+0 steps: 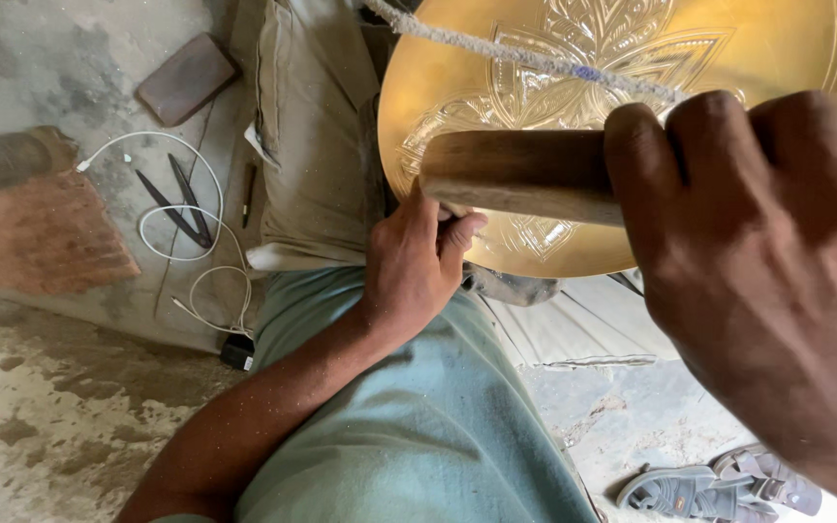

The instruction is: The person sits on the floor with a large engraved brass tray resting on their lap. They hold a small punch against the floral pattern with one hand and strike it with a wooden mallet in the other, working around the design and repositioning the punch to shape the raised decoration, briefly pausing to reposition the tray.

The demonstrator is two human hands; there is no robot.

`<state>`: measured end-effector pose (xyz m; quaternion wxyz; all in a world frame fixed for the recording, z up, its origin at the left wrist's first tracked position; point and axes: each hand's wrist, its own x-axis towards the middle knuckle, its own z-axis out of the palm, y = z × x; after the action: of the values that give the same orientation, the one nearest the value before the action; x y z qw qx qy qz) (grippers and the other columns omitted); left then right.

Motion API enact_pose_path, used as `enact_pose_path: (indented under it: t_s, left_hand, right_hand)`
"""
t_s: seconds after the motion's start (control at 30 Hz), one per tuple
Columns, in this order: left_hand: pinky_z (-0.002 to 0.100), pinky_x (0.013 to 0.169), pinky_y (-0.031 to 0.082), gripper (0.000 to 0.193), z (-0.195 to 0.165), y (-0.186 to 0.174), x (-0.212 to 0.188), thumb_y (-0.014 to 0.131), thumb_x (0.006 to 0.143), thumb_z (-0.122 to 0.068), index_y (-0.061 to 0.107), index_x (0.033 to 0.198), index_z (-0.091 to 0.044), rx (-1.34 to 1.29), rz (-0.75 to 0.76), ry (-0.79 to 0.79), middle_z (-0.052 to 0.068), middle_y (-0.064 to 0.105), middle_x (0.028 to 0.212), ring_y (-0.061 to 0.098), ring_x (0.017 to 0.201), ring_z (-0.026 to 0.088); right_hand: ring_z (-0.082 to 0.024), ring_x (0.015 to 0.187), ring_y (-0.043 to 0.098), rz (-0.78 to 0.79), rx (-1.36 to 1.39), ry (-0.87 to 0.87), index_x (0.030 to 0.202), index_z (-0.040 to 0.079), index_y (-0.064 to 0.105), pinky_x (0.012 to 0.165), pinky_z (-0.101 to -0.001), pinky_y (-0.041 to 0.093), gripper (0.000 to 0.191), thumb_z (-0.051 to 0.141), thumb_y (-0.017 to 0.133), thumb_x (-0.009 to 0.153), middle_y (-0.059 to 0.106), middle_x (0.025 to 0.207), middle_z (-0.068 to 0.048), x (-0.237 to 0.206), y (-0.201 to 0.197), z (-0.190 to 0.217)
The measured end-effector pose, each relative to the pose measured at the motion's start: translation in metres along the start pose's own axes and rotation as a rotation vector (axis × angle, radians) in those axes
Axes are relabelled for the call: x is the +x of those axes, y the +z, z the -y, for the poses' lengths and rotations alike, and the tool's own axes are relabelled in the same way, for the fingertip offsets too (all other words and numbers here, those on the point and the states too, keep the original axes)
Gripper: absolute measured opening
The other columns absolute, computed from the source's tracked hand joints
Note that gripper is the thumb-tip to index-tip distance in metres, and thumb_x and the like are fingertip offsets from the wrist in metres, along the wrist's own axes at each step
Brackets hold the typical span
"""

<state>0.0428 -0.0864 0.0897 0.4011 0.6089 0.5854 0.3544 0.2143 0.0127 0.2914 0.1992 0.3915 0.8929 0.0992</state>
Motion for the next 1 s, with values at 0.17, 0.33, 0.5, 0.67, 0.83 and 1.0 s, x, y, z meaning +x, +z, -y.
enact_pose_path:
  t_s: [0.17, 0.33, 0.5, 0.67, 0.83, 1.0]
  left_hand:
    - [0.042, 0.067, 0.056, 0.031, 0.001, 0.001, -0.005, 0.071, 0.102, -0.023, 0.053, 0.112, 0.001, -0.122, -0.001, -0.061, 0.010, 0.067, 0.088, 0.071, 0.076, 0.027]
    - [0.045, 0.063, 0.052, 0.026, 0.002, 0.005, -0.010, 0.077, 0.098, -0.022, 0.059, 0.100, -0.002, 0.056, 0.008, -0.045, 0.012, 0.067, 0.081, 0.068, 0.070, 0.030]
    - [0.043, 0.068, 0.056, 0.025, 0.012, 0.007, -0.020, 0.071, 0.097, -0.018, 0.058, 0.109, -0.002, 0.026, -0.021, 0.041, 0.013, 0.068, 0.091, 0.071, 0.077, 0.031]
    - [0.042, 0.066, 0.055, 0.027, 0.012, 0.005, -0.018, 0.084, 0.097, -0.017, 0.060, 0.103, -0.007, 0.064, 0.098, -0.141, 0.010, 0.071, 0.081, 0.072, 0.069, 0.030]
    - [0.038, 0.068, 0.060, 0.048, -0.005, -0.032, 0.010, 0.074, 0.083, 0.001, 0.053, 0.125, 0.002, 0.016, 0.162, 0.069, 0.018, 0.070, 0.099, 0.075, 0.084, 0.031]
    - [0.028, 0.074, 0.065, 0.037, -0.019, -0.052, 0.053, 0.075, 0.099, -0.010, 0.048, 0.121, 0.002, -0.365, 0.401, -0.132, 0.009, 0.076, 0.102, 0.077, 0.090, 0.013]
  right_hand:
    - [-0.020, 0.079, 0.065, 0.044, 0.021, -0.009, 0.125, 0.003, 0.069, 0.073, -0.0309, 0.054, 0.033, 0.013, 0.068, 0.093, 0.068, 0.093, -0.008, 0.009, -0.009, 0.001]
    - [-0.019, 0.083, 0.067, -0.057, -0.003, -0.044, 0.128, 0.005, 0.070, 0.074, -0.0295, 0.055, 0.046, 0.015, 0.072, 0.083, 0.070, 0.095, -0.006, 0.007, -0.012, 0.003]
    - [-0.018, 0.083, 0.065, -0.054, -0.067, -0.030, 0.131, 0.008, 0.070, 0.090, -0.0365, 0.058, 0.037, 0.019, 0.067, 0.095, 0.069, 0.099, -0.006, -0.005, -0.006, 0.008]
    - [-0.021, 0.095, 0.068, -0.052, 0.147, 0.116, 0.134, 0.009, 0.068, 0.090, -0.0363, 0.054, 0.042, 0.010, 0.072, 0.092, 0.071, 0.110, -0.005, -0.028, -0.003, 0.009]
    - [-0.024, 0.095, 0.069, -0.008, 0.245, 0.373, 0.126, 0.011, 0.068, 0.087, -0.0362, 0.055, 0.048, 0.007, 0.073, 0.078, 0.072, 0.103, -0.007, -0.079, 0.009, 0.019]
    - [-0.028, 0.091, 0.067, -0.200, 0.890, 1.271, 0.128, -0.005, 0.056, 0.083, -0.0375, 0.054, 0.047, 0.001, 0.078, 0.087, 0.068, 0.107, -0.018, -0.132, 0.066, 0.066]
